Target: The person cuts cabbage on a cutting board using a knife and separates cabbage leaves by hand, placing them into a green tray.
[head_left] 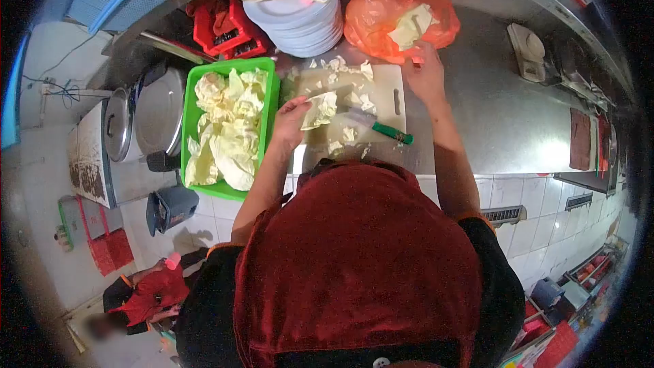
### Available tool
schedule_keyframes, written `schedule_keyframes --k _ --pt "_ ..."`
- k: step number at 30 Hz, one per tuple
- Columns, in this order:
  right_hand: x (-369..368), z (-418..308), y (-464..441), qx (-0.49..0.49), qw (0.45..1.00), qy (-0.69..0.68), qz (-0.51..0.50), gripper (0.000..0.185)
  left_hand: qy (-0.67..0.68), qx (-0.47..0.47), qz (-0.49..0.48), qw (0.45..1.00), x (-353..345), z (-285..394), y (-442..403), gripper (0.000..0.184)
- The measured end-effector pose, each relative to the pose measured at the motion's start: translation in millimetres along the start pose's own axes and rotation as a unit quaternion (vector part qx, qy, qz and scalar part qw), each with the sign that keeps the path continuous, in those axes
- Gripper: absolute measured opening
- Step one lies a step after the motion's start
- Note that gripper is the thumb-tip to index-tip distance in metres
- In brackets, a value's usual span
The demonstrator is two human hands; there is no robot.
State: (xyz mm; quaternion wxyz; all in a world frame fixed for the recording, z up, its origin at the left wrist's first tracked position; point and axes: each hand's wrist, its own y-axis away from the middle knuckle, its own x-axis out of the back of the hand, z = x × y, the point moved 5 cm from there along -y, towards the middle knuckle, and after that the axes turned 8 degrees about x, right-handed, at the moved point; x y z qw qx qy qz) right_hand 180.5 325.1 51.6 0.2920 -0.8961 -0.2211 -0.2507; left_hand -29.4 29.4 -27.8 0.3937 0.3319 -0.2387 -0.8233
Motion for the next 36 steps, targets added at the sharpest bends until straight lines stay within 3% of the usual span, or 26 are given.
schedule_keyframes --k 2,3,6,11,15,17,21,24,26,30,32,36 --pt "13.1 12.0 16.8 0.046 0.999 0.012 -0.002 0.047 -0.015 0.021 -0.002 1.0 2.4 -27.4 0.8 0.023" --pt "-32.1 4.6 3.2 0.045 0.998 -0.032 0.034 0.047 -0.056 -0.014 0.013 0.998 31.5 21.4 -10.0 0.023" --pt "-10.5 27.0 -1.3 0.011 0.999 -0.035 0.016 0.045 -0.014 -0.016 0.022 1.0 23.7 -9.8 -14.9 0.021" --pt "-16.1 38.6 -58.3 -0.028 0.976 -0.203 0.07 0.041 0.028 -0.024 -0.007 0.999 15.0 -2.9 -16.0 0.022" --pt "-29.0 44.7 -101.3 0.015 0.963 -0.236 0.13 0.039 0.027 -0.023 0.011 0.999 1.4 3.5 -0.9 0.022" --pt "-23.9 27.4 -115.6 0.065 0.99 -0.088 0.083 0.039 0.035 -0.027 -0.004 0.999 4.9 4.7 -3.1 0.021" --pt "-28.0 40.7 -135.3 0.088 0.982 -0.114 0.118 0.039 0.043 -0.038 -0.029 0.998 14.2 3.2 -7.9 0.02" --pt "-27.0 36.9 -140.4 0.019 0.996 -0.044 0.076 0.041 0.075 -0.066 -0.034 0.994 15.6 4.8 -6.7 0.017" --pt "-22.8 32.9 -140.7 0.031 0.983 0.164 0.08 0.044 0.061 -0.061 -0.018 0.996 14.4 2.0 -0.3 0.018" --pt "-38.4 69.0 -145.8 -0.021 0.96 0.251 0.126 0.048 0.081 -0.035 -0.011 0.996 13.3 -5.7 2.9 0.017" --pt "-42.2 82.6 -155.1 0.013 0.994 -0.038 0.102 0.044 0.064 -0.025 -0.011 0.998 7.9 -7.4 8.0 0.019" --pt "-35.0 76.5 -167.9 0.111 0.966 -0.188 0.137 0.035 0.056 -0.017 -0.001 0.998 6.6 -10.7 5.1 0.022"
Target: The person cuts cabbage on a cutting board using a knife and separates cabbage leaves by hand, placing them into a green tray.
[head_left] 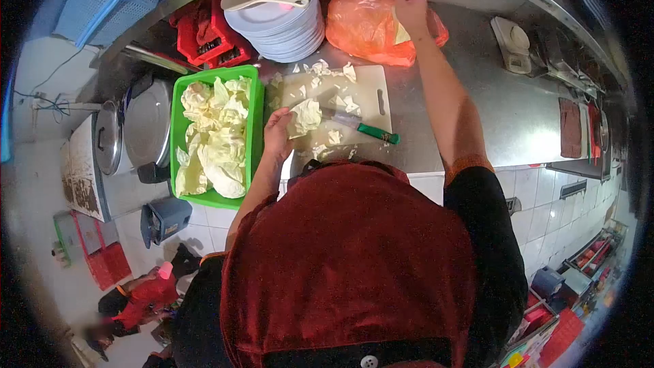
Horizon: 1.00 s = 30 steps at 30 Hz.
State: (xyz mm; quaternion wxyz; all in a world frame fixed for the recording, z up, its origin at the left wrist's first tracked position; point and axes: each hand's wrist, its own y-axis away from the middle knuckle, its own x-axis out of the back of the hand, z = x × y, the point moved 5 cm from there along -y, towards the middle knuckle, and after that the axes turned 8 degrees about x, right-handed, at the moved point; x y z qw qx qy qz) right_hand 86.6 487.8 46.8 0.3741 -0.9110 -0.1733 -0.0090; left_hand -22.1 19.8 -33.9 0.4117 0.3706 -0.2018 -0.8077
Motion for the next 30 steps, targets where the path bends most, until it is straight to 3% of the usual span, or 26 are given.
schedule_keyframes --k 3,5,7,9,10,12,13,14,16,18,22,24,25,26,27,28,30 --pt "18.7 -51.9 0.0 -0.004 0.999 0.028 0.033 0.021 -0.02 0.001 -0.007 1.0 2.7 1.9 -0.5 0.019" --pt "39.6 -72.4 13.3 -0.055 0.98 -0.044 0.187 0.014 -0.034 -0.024 -0.012 0.999 15.7 -3.9 -13.1 0.022" --pt "32.1 -98.7 47.2 0.012 0.991 0.027 0.132 0.013 -0.045 -0.049 -0.015 0.998 18.4 -6.3 -18.2 0.025" --pt "0.0 -149.2 105.3 0.033 0.989 0.021 -0.143 0.005 -0.144 -0.089 0.042 0.985 19.7 -7.1 -11.2 0.025" --pt "-15.9 -148.2 142.1 -0.074 0.938 0.077 -0.33 0.011 -0.144 -0.084 0.042 0.985 30.6 -16.7 -21.3 0.025" --pt "-17.5 -145.2 227.8 -0.023 0.83 0.153 -0.536 0.025 -0.296 -0.207 0.077 0.929 56.3 -30.3 -44.1 0.033" --pt "-18.3 -128.4 268.3 0.071 0.767 0.222 -0.598 0.03 -0.296 -0.206 0.077 0.93 55.6 -29.8 -40.9 0.033" --pt "-16.2 -136.9 273.8 0.071 0.766 0.221 -0.599 0.03 -0.346 -0.209 0.095 0.91 51.9 -25.9 -32.7 0.031" --pt "-8.7 -144.0 275.1 -0.06 0.8 0.22 -0.556 0.029 -0.393 -0.21 0.114 0.888 42.2 -12.4 -16.0 0.03" --pt "-10.0 -142.1 275.9 -0.074 0.799 0.235 -0.549 0.028 -0.626 -0.146 0.133 0.754 31.7 -6.4 -7.1 0.025" --pt "-1.7 -161.3 254.7 -0.143 0.802 0.245 -0.526 0.028 -0.577 -0.144 0.123 0.795 20.0 -12.1 -10.6 0.027" --pt "1.0 -180.9 240.1 -0.16 0.799 0.262 -0.517 0.028 -0.448 -0.081 0.107 0.884 12.9 -17.8 -10.3 0.029" --pt "3.3 -187.0 238.6 -0.182 0.796 0.278 -0.507 0.029 -0.445 -0.082 0.108 0.885 16.7 -22.4 -18.2 0.029" --pt "1.3 -191.7 242.5 -0.18 0.795 0.28 -0.508 0.029 -0.473 -0.142 0.108 0.863 17.4 -25.3 -28.9 0.029" --pt "-1.3 -197.6 246.1 -0.175 0.825 0.25 -0.475 0.028 -0.499 -0.2 0.106 0.836 15.9 -27.6 -36.1 0.029" --pt "-3.3 -203.1 249.8 -0.17 0.853 0.22 -0.442 0.027 -0.497 -0.199 0.104 0.838 14.2 -30.5 -39.9 0.029" --pt "-11.9 -209.6 261.9 -0.158 0.838 0.223 -0.472 0.026 -0.502 -0.258 0.1 0.819 4.6 -31.5 -40.6 0.027"
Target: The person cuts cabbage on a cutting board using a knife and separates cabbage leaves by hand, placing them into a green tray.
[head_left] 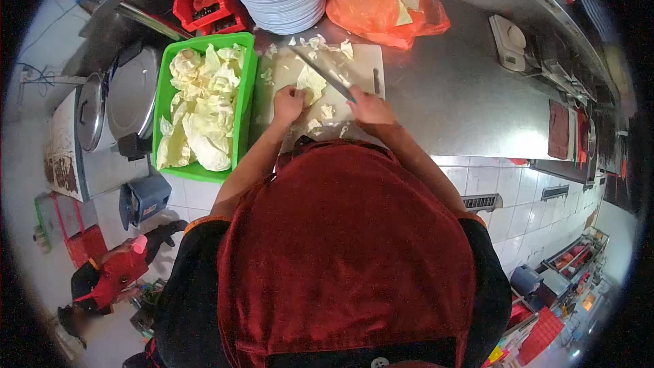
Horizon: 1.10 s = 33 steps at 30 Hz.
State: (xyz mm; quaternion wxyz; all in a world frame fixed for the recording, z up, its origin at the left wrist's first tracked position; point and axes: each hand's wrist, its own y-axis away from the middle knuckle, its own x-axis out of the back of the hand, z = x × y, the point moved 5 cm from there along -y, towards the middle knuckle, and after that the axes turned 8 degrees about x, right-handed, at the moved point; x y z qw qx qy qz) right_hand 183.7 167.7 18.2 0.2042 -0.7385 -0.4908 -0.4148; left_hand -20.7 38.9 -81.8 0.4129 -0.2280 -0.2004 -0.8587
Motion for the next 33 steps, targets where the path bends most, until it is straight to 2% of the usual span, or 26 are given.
schedule_keyframes --k 2,3,5,9,14,21,24,26,29,31,33 --pt "-20.3 1.6 -3.3 0.015 0.997 0.019 -0.069 0.024 0.012 0.011 -0.015 1.0 -0.5 1.4 0.8 0.027" --pt "-23.1 3.0 -3.9 0.015 0.997 0.021 -0.07 0.024 0.022 0.022 -0.027 0.999 1.4 2.7 0.5 0.026" --pt "-32.7 7.7 -3.1 0.004 0.989 0.088 -0.117 0.025 0.012 0.016 -0.035 0.999 5.5 7.2 2.1 0.025" --pt "-26.1 -2.1 -5.0 0.011 0.986 0.105 -0.13 0.025 0.018 -0.022 -0.03 0.999 -1.5 -8.9 -6.7 0.023" --pt "-26.0 -10.4 -5.4 0.017 0.979 0.098 -0.179 0.028 -0.03 0.004 -0.035 0.999 2.9 4.3 -2.1 0.024" --pt "-34.4 -5.5 -4.6 0.048 0.979 0.11 -0.165 0.026 -0.021 0.03 -0.048 0.998 -0.4 -4.6 -8.5 0.026" --pt "-48.6 8.1 -11.5 0.066 0.987 0.058 -0.135 0.024 -0.006 0.017 -0.057 0.998 -11.3 -28.5 -17.3 0.029" --pt "-53.6 10.7 -10.2 -0.007 0.988 0.047 -0.145 0.026 -0.018 0.028 -0.06 0.998 -3.7 -11.9 -14.5 0.029" --pt "-69.2 26.3 -16.8 0.004 0.994 0.035 -0.1 0.03 -0.055 0.049 -0.104 0.992 2.0 -3.8 -12.3 0.03" --pt "-64.4 36.9 -16.5 0.0 0.994 0.003 -0.106 0.031 0.05 0.144 -0.166 0.974 9.4 6.4 -3.1 0.027" --pt "-56.4 42.5 -8.3 0.003 0.993 -0.028 -0.116 0.032 0.08 0.139 -0.184 0.97 16.9 12.3 3.5 0.023"
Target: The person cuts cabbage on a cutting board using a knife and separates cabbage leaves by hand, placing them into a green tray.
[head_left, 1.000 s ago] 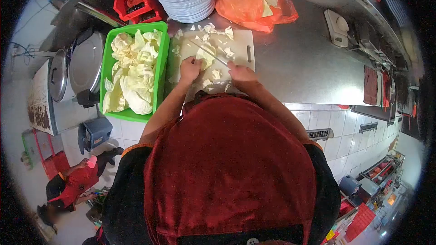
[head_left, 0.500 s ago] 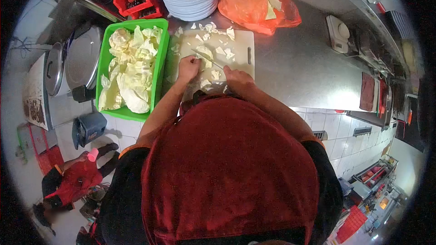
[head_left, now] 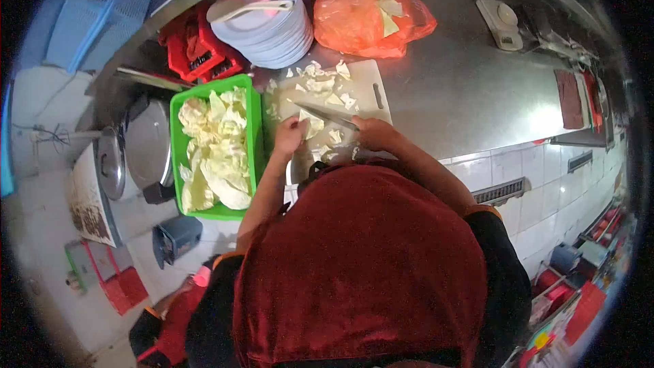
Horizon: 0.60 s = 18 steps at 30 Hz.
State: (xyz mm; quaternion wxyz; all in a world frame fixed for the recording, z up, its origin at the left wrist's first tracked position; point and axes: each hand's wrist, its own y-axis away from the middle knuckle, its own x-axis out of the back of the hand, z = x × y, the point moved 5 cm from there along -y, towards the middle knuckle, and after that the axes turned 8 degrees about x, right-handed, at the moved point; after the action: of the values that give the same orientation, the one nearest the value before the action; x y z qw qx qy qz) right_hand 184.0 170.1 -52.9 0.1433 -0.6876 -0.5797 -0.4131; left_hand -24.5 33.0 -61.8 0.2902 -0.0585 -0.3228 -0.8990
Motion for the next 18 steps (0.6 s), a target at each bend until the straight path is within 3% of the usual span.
schedule_keyframes --k 3,5,8,11,15,18 --pt "21.3 -5.6 36.0 0.031 0.994 -0.074 0.078 0.027 0.122 0.003 -0.012 0.992 6.2 2.3 -0.7 0.017" --pt "30.9 0.6 56.6 -0.003 0.965 -0.214 0.149 0.021 0.083 -0.017 -0.013 0.996 7.7 13.9 -4.2 0.017" --pt "29.2 22.7 74.0 -0.062 0.938 -0.247 0.236 0.02 0.079 -0.05 -0.011 0.996 -8.1 19.9 -28.4 0.025" --pt "28.8 39.2 81.7 -0.146 0.946 -0.181 0.226 0.024 -0.082 -0.12 0.12 0.982 -16.4 22.7 -60.2 0.038" --pt "41.4 33.7 86.3 -0.124 0.943 -0.202 0.235 0.026 -0.174 -0.192 0.133 0.957 -32.3 48.8 -52.3 0.035" --pt "46.1 31.7 88.6 -0.058 0.938 -0.167 0.3 0.019 -0.192 -0.147 0.132 0.961 -21.4 50.5 -53.1 0.03"
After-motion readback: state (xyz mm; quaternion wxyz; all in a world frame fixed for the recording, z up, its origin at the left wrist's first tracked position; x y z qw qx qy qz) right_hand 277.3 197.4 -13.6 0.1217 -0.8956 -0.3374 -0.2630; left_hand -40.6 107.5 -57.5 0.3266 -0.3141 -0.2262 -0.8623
